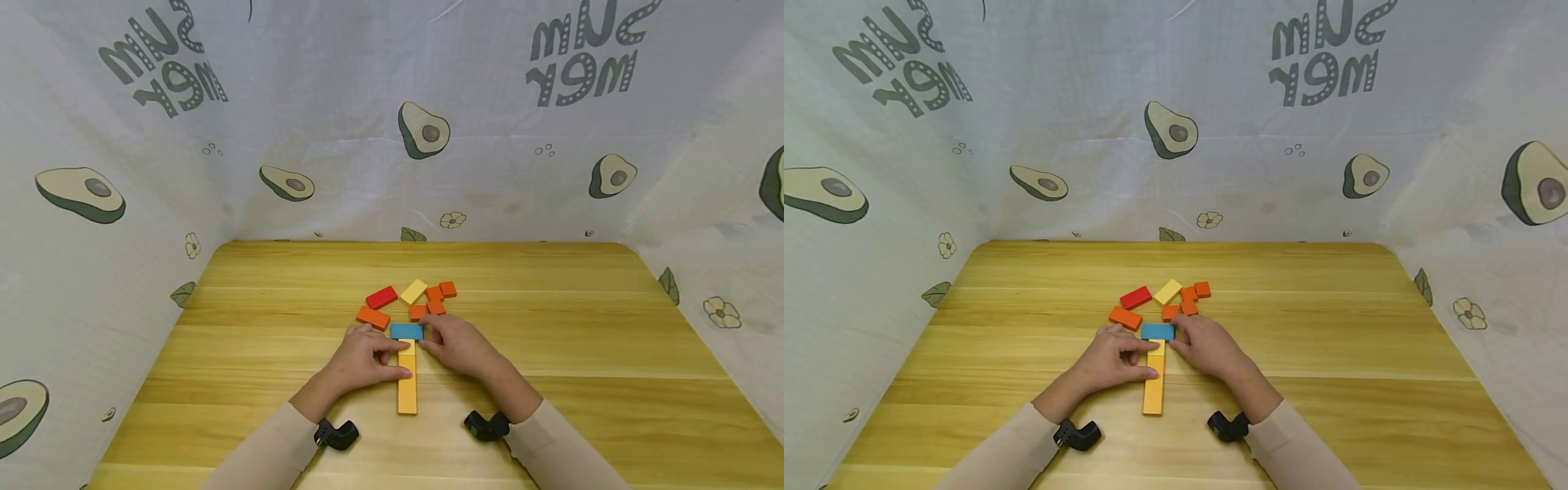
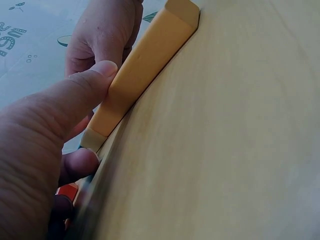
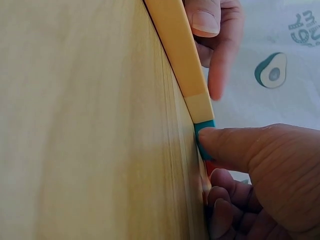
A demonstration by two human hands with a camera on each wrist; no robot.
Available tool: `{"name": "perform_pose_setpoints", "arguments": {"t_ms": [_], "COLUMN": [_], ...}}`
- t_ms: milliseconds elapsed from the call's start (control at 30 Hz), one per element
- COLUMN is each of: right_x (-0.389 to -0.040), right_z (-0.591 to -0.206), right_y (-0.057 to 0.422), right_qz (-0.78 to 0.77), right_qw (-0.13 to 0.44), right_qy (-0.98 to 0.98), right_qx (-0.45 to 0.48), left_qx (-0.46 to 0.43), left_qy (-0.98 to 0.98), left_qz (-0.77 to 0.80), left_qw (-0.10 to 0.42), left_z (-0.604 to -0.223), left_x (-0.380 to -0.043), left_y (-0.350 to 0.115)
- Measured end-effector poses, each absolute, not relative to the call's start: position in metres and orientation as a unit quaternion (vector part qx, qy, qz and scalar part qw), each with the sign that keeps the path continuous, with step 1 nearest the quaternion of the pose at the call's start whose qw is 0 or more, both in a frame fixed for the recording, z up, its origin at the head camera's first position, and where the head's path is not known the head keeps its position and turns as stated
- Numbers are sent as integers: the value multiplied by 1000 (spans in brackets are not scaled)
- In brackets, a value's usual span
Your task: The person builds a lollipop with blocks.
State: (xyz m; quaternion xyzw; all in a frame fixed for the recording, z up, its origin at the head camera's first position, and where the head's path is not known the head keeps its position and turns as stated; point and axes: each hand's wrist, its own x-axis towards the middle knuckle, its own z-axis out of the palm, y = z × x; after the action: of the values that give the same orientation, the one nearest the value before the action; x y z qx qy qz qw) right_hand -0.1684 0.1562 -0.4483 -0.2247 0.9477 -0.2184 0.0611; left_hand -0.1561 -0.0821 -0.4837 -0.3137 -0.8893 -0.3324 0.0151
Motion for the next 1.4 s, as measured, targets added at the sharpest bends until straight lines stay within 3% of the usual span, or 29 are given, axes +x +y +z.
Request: {"name": "perform_pose_setpoints", "arguments": {"t_ms": [533, 1000, 1400], "right_x": [-168, -178, -195], "right_z": [-450, -434, -429], "right_y": [160, 145, 125], "right_qz": [-290, -229, -186], "right_qw": [94, 22, 81], "right_qy": [936, 969, 979], "right_qx": [-174, -90, -33], "left_qx": [-293, -294, -298], "left_qy": [-900, -900, -900], "left_qz": [-323, -321, -318], "left_qw": [-6, -3, 2], "left_z": [-484, -482, -482], "left_x": [-154, -152, -153], "left_y": [-82, -84, -83]}}
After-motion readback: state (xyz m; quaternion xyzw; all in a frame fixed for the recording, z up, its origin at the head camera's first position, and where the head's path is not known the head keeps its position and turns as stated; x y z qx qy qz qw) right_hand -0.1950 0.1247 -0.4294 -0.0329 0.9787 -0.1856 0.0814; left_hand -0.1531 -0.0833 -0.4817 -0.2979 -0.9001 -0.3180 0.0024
